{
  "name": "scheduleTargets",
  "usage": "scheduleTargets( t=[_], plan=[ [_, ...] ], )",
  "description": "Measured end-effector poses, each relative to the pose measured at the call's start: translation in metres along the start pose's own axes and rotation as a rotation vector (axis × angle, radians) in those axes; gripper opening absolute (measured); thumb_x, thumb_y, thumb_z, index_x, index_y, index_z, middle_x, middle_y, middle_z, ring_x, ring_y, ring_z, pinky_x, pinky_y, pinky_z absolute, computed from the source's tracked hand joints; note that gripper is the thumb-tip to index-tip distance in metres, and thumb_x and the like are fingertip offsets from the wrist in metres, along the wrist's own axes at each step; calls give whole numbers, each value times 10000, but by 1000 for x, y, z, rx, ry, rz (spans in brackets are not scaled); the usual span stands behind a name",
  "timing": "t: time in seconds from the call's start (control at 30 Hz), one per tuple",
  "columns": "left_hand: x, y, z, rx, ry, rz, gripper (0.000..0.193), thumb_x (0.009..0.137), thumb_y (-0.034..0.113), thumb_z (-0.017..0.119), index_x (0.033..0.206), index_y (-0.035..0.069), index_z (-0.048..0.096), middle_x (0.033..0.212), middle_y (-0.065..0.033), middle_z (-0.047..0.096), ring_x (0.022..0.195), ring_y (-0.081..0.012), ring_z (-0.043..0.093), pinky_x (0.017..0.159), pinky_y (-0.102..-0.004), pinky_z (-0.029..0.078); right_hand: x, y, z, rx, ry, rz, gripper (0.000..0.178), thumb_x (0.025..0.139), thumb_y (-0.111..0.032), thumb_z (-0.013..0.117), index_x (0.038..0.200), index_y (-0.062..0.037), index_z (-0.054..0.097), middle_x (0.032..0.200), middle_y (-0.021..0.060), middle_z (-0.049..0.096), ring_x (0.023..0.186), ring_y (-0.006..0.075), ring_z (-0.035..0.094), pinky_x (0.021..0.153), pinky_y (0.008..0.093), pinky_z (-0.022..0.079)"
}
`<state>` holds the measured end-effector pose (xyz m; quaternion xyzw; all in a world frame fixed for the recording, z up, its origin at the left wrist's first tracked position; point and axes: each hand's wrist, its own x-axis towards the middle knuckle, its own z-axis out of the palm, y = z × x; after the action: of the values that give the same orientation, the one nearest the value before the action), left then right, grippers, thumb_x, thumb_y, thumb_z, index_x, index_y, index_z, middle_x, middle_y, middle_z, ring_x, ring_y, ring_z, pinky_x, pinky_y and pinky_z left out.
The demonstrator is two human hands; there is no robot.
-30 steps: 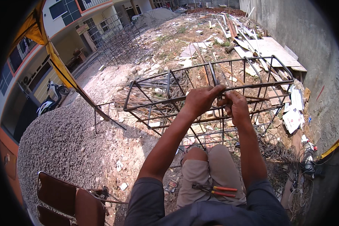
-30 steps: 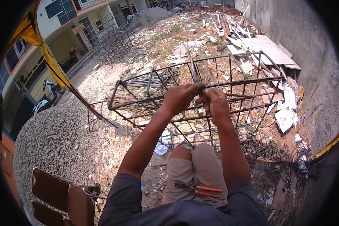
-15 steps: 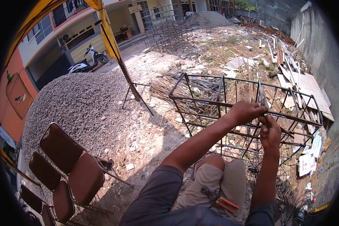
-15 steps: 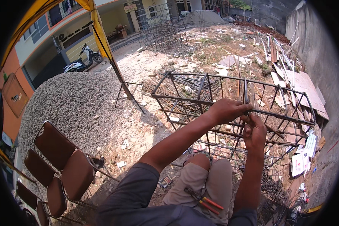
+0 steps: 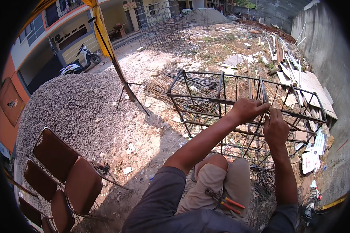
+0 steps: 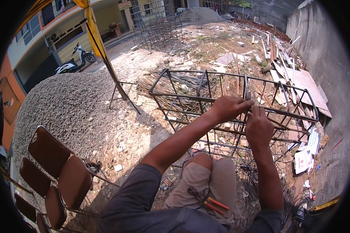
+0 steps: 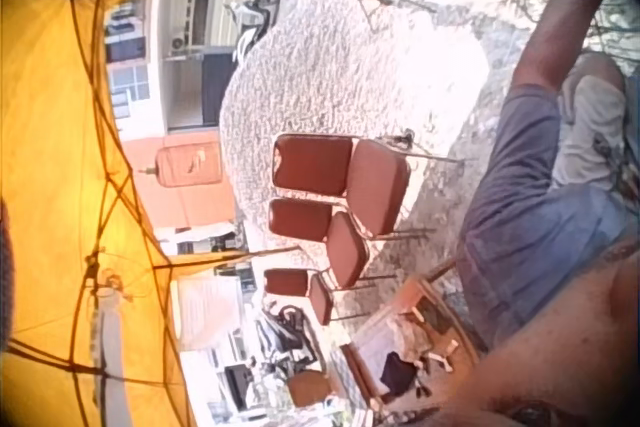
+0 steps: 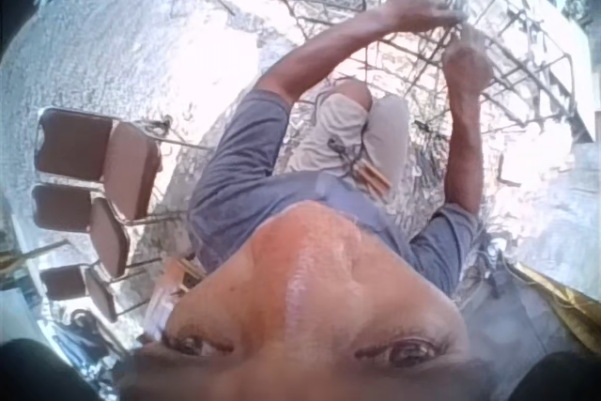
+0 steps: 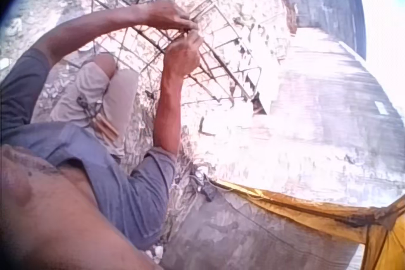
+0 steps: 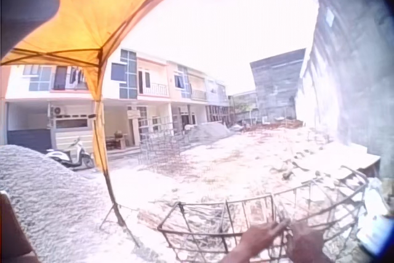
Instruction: The person sits on the ground and assembles a metal frame by hand, using pliers to bend and secure wire ties at multiple joints. The person repeatedly picks up wire ties, wraps them around intersecting bars, and twists them to fasten the structure.
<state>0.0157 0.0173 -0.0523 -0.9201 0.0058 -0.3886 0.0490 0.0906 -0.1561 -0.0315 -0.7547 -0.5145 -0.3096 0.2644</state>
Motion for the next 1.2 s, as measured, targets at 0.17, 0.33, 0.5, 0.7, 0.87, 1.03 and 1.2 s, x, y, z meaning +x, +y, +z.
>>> scheduleTargets(
  t=[0.17,0.33,0.5,0.7,0.87,1.03,1.2],
  plan=[
    [2,-1,-2,-29,-30,-25,342,1011,389,560,1339,293,561,840,-74,687,700,-297,724,503,-433,533,9,8,0,-151,-32,-110,72,918,-71,572,960,-33,615,919,126,615,685,324,693,556,437,556],
    [4,1,-1,-57,-92,-88,311,995,405,592,1292,314,585,928,-35,724,771,-289,735,553,-427,558,15,10,-8,-125,-80,-111,69,924,-81,587,938,-26,626,890,131,632,693,327,694,583,435,559],
    [4,4,-9,-107,-84,-122,299,973,407,632,1253,300,636,982,7,744,795,-258,741,583,-405,576,26,15,-2,30,-87,49,160,954,-178,631,896,-29,641,831,166,678,739,366,692,647,482,538],
    [7,8,-18,-159,-44,-142,309,959,366,648,1247,259,673,939,-45,751,766,-300,732,627,-431,589,26,10,-2,227,-162,364,298,991,-281,616,881,-8,664,789,209,696,780,419,680,707,523,504],
    [10,15,-19,-172,-5,-148,264,965,353,644,1194,239,709,903,-49,749,766,-298,730,624,-422,583,21,20,8,535,-105,497,356,979,-301,638,831,16,699,662,158,646,615,305,640,624,454,470],
    [8,10,-16,-201,15,-157,237,966,372,654,1163,254,714,855,-48,755,764,-299,730,616,-419,566,17,20,17,1470,-228,1029,238,1032,-245,619,883,-58,631,629,-64,486,500,41,450,422,221,302],
    [15,17,-17,-214,-41,-197,228,948,377,679,1136,258,727,896,-52,766,778,-295,735,633,-416,568,6,36,37,2249,-294,1203,156,1064,-250,571,968,-128,562,628,-96,452,521,29,454,452,193,381]
  ],
)
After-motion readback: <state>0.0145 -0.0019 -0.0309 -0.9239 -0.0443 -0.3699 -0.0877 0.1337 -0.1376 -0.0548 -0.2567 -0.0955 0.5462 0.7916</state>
